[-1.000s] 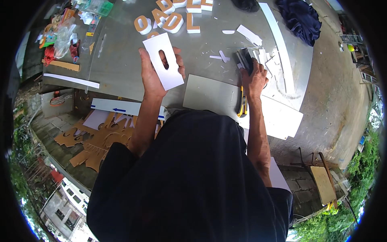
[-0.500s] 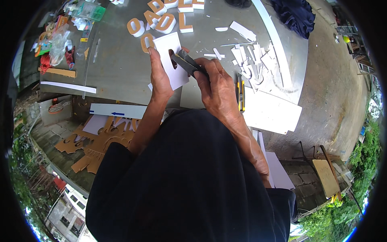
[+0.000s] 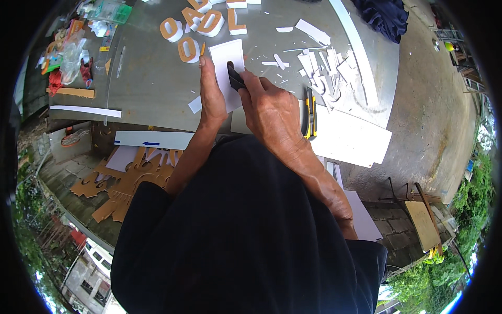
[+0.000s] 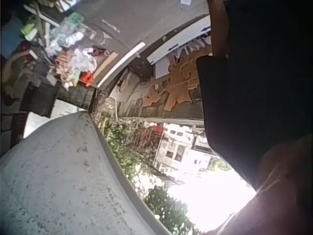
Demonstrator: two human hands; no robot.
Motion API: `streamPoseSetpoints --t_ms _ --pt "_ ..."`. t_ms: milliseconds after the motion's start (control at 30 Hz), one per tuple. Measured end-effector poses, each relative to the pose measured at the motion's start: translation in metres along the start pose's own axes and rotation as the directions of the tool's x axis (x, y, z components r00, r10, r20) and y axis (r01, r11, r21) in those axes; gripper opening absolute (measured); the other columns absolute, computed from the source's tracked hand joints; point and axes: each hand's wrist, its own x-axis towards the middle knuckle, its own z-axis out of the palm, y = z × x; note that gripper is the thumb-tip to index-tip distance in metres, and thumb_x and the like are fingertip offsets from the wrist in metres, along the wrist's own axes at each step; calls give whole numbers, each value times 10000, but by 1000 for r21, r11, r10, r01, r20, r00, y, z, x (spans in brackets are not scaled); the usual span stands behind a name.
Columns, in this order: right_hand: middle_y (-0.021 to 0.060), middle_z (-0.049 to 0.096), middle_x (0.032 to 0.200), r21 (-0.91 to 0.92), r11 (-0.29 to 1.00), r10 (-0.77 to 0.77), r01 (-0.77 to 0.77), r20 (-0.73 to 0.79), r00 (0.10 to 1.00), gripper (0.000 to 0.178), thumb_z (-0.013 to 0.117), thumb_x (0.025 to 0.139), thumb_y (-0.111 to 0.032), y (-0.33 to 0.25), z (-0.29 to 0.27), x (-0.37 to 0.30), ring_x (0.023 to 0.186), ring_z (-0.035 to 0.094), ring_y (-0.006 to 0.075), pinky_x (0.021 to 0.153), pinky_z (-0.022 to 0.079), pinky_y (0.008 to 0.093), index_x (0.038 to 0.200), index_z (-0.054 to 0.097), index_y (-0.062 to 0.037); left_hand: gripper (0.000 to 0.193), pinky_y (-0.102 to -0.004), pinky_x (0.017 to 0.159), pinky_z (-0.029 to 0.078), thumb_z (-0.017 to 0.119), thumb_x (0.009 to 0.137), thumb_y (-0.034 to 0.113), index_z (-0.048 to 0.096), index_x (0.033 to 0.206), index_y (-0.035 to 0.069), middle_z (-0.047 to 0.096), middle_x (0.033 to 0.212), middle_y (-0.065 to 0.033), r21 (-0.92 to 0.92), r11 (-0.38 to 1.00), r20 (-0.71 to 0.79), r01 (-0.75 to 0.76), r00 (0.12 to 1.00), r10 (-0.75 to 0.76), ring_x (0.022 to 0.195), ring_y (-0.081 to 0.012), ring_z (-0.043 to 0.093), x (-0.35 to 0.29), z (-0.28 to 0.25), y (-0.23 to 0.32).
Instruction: Cutting and carving the interior holes of foam letters using a utility knife.
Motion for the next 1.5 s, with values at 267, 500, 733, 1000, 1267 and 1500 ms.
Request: streamPoseSetpoints --t_ms 267,500,733,1000,1267,1500 --pt "223 698 749 247 942 232 -227 12 973 153 705 877 -73 -1 0 6 675 710 378 626 558 405 958 631 33 736 -322 662 517 271 1008 678 531 1204 18 617 858 -102 -112 993 6 -46 999 47 754 -186 629 1 4 -10" --pt "169 737 802 207 967 164 -150 -51 985 161 708 906 -92 2 12 -6 662 723 250 629 544 350 1004 663 27 686 -305 689 491 285 1012 658 503 1221 42 590 903 -97 -122 992 50 30 998 -24 798 -172 590 -1 4 -23" --pt "210 686 719 63 974 215 -219 68 974 199 687 910 -156 -3 -8 -4 672 698 390 612 544 454 1008 618 2 737 -313 838 495 306 1029 611 357 1471 24 582 1127 -128 -106 993 79 -49 995 57 963 -196 611 3 -4 -23" --pt "180 702 722 -55 989 135 -134 2 991 128 697 923 -107 0 0 0 612 701 279 581 524 374 984 698 6 723 -346 1001 445 383 1039 543 379 1475 -33 542 1300 -181 48 993 80 -109 991 105 1185 -234 553 -3 3 -19" --pt "221 646 649 159 959 230 -235 52 972 102 686 900 -88 3 -4 -5 605 675 382 565 519 437 876 664 9 778 -324 947 464 428 1022 502 309 1494 -105 605 1193 -193 -30 996 23 -88 996 88 1116 -227 590 -5 10 -15" --pt "227 651 660 127 977 170 -169 4 985 107 682 900 -80 3 -9 -12 613 681 378 576 527 430 893 663 25 783 -338 896 491 388 1020 569 327 1520 -30 606 1193 -135 10 999 45 -47 998 47 1039 -205 613 1 6 -23"
